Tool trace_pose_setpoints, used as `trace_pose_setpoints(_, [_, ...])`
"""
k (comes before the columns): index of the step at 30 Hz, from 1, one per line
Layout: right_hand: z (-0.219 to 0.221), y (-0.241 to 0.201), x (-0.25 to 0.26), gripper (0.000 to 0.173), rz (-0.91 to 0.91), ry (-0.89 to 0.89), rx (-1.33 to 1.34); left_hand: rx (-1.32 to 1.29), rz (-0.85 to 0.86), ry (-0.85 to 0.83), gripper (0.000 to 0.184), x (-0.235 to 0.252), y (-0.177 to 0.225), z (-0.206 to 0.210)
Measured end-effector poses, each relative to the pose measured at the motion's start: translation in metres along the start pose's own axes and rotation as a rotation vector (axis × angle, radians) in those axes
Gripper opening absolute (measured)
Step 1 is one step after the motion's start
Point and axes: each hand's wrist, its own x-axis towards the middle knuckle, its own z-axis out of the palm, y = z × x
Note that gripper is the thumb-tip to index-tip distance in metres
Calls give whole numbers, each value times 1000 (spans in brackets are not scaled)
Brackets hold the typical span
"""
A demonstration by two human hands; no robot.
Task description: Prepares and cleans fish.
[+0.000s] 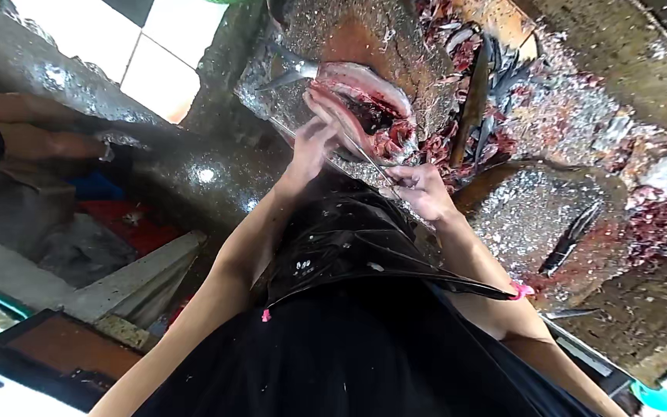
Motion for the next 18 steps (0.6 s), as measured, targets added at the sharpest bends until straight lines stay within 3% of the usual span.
trace_pose_setpoints(7, [-2, -2, 17, 22, -14, -31, 14, -54, -47, 53, 30, 6, 5, 5])
trace_pose_setpoints(18, [2, -2, 15, 27, -57, 28, -42, -19, 3, 48, 23, 12, 10, 2])
